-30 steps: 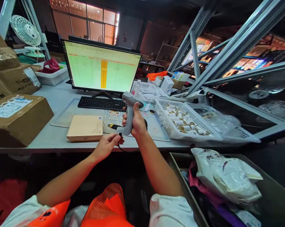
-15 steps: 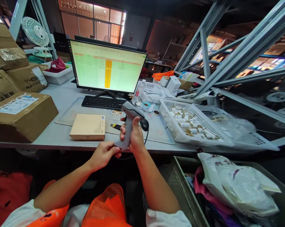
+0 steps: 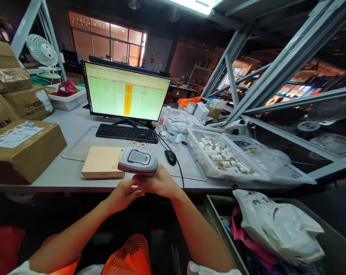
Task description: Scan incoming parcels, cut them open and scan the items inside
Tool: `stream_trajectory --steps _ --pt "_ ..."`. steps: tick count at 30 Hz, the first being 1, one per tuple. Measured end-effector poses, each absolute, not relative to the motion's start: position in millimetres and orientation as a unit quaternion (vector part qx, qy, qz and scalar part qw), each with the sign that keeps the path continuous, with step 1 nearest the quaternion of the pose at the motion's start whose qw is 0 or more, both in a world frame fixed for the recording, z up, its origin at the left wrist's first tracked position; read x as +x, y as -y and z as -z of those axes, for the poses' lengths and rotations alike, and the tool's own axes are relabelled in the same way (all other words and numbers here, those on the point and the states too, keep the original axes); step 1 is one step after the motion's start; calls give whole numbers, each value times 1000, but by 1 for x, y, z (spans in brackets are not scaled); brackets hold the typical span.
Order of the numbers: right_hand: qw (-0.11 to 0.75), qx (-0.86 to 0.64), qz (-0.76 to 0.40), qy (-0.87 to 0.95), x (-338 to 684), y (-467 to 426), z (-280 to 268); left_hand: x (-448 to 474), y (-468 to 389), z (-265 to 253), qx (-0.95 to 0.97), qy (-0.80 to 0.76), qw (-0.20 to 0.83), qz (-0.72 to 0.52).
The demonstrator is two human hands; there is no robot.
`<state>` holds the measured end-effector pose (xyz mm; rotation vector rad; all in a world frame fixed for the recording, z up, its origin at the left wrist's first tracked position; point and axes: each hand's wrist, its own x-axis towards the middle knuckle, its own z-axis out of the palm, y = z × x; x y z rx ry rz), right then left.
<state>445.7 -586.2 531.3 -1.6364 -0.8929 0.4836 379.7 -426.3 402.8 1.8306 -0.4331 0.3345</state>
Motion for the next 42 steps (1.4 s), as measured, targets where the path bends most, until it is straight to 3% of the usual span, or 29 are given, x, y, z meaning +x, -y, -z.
stream_trajectory --steps 6,9,12,17,20,32,42 --pt "315 -876 -152 333 509 592 -559 337 344 -430 826 215 413 -319" --pt "189 -930 -92 301 542 584 -565 335 287 -435 833 114 347 -417" --pt "134 -938 -78 311 563 568 -566 350 240 -419 851 2 334 -405" --pt "113 -933 -135 314 573 546 -566 371 209 -374 845 -67 465 -255" --pt "101 -933 -150 311 573 540 -564 372 209 -365 844 -69 489 -210" --pt "75 -932 -158 317 573 526 -566 369 208 -370 835 -72 512 -189" --pt "137 -928 -199 284 578 546 -552 369 209 -366 835 -63 512 -192"
